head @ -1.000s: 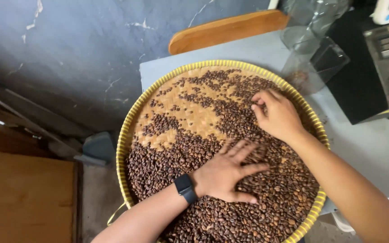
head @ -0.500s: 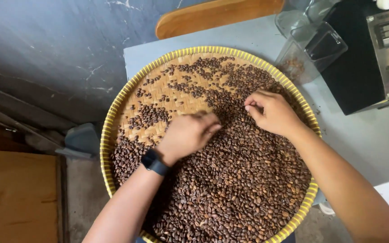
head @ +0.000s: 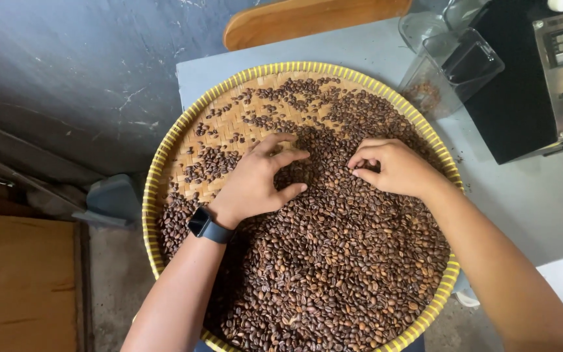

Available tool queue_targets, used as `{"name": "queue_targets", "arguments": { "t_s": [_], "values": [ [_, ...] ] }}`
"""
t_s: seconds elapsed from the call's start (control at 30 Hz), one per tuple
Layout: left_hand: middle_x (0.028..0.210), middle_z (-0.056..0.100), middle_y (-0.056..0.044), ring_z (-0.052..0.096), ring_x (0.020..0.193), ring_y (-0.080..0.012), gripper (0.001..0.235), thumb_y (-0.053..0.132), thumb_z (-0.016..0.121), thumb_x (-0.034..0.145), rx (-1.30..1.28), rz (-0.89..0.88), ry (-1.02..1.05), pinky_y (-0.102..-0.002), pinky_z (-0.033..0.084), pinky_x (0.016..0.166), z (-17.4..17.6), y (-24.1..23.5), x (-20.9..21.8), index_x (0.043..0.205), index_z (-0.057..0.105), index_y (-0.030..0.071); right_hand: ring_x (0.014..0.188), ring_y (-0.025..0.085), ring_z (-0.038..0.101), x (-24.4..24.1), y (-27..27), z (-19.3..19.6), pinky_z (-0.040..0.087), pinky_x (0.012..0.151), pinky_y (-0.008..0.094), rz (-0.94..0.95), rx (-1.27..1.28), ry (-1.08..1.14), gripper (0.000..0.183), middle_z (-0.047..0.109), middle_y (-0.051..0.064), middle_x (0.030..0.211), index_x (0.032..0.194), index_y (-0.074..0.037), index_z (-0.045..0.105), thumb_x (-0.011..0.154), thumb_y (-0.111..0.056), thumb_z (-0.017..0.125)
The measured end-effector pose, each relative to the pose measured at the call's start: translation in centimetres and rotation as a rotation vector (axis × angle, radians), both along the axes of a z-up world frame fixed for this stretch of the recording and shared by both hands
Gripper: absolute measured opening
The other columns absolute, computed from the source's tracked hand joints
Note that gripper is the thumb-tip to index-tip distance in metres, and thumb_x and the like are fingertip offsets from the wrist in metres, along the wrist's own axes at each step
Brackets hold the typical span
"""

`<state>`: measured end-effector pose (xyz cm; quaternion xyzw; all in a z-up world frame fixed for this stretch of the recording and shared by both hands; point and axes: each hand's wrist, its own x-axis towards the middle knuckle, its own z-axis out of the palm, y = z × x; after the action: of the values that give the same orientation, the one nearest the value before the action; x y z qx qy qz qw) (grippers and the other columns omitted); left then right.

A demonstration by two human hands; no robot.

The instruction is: The person sorts roasted coffee beans in a large woven tray by hand, picking out individual beans and placing them into a clear container on the table. The person repeatedly spreads the beans with both hands to inspect them and continues the sorting process throughout the clip.

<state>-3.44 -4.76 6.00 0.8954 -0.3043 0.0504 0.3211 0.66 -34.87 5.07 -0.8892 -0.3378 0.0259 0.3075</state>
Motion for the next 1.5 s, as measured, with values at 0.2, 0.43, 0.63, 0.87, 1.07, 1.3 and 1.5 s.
{"name": "queue_targets", "arguments": {
  "t_s": [0.2,0.43,0.63,0.87,1.07,1.3,1.5],
  "values": [
    [0.142,0.051,-0.015,0.067,0.111,-0.0438,0.055,0.035,0.074,0.087,0.047,0.044,0.044,-0.073,0.037,0.108,0.6,0.1,0.1,0.138,0.061,0.019,0.074,0.023,0.064,-0.2,0.2,0.4,0.054,0.070,0.038,0.027,-0.051,0.019,0.012,0.074,0.006,0.087,0.092,-0.008,0.077,0.081,-0.008,0.074],
    [0.140,0.051,-0.014,0.066,0.112,-0.0445,0.046,0.030,0.069,0.094,0.088,0.053,0.043,-0.073,0.038,0.108,0.2,-0.2,0.4,0.137,0.060,0.019,0.074,0.026,0.065,-0.4,0.2,0.3,0.055,0.071,0.041,0.025,-0.040,0.027,0.009,0.073,0.008,0.084,0.090,-0.008,0.076,0.081,-0.009,0.074],
    [0.137,0.055,-0.014,0.066,0.114,-0.0446,0.043,0.029,0.067,0.095,0.096,0.073,0.041,-0.073,0.038,0.109,-0.3,0.0,0.6,0.136,0.062,0.019,0.076,0.031,0.068,0.4,-0.5,-0.3,0.055,0.071,0.043,-0.055,0.077,-0.100,0.005,0.071,0.009,0.083,0.091,-0.009,0.073,0.086,-0.008,0.071],
    [0.136,0.054,-0.015,0.064,0.117,-0.0441,0.043,0.028,0.067,0.097,0.154,0.077,0.047,-0.073,0.033,0.112,-0.6,-0.2,0.8,0.137,0.062,0.017,0.085,0.028,0.068,5.9,-6.4,1.4,0.055,0.079,0.037,-0.598,0.002,-0.789,0.010,0.064,0.002,0.086,0.092,-0.016,0.069,0.097,-0.010,0.074],
    [0.141,0.060,-0.014,0.054,0.134,-0.0348,0.035,0.020,0.070,0.089,0.097,0.029,-0.087,-0.065,0.037,0.113,-1.3,-0.1,0.9,0.125,0.070,0.017,0.066,0.037,0.066,10.8,-10.1,3.1,0.051,0.052,0.050,-0.763,-0.179,-0.788,0.003,0.064,0.010,0.094,0.093,-0.011,0.074,0.095,-0.010,0.076],
    [0.131,0.059,-0.015,0.063,0.121,-0.0441,0.043,0.034,0.068,0.093,0.158,0.096,-0.010,-0.068,0.037,0.111,-1.6,0.0,0.9,0.133,0.064,0.019,0.093,0.036,0.071,3.7,-4.6,3.8,0.055,0.082,0.046,-0.449,-0.216,-0.629,0.004,0.069,0.012,0.091,0.095,-0.007,0.071,0.095,-0.011,0.069],
    [0.133,0.056,-0.013,0.062,0.122,-0.0421,0.039,0.032,0.063,0.098,0.165,0.098,0.022,-0.065,0.035,0.114,-0.9,-0.2,0.7,0.136,0.062,0.023,0.100,0.032,0.076,-2.6,0.2,7.6,0.059,0.092,0.044,-0.152,-0.479,0.133,0.020,0.079,0.013,0.102,0.103,-0.007,0.079,0.090,-0.004,0.064]
  ]
}}
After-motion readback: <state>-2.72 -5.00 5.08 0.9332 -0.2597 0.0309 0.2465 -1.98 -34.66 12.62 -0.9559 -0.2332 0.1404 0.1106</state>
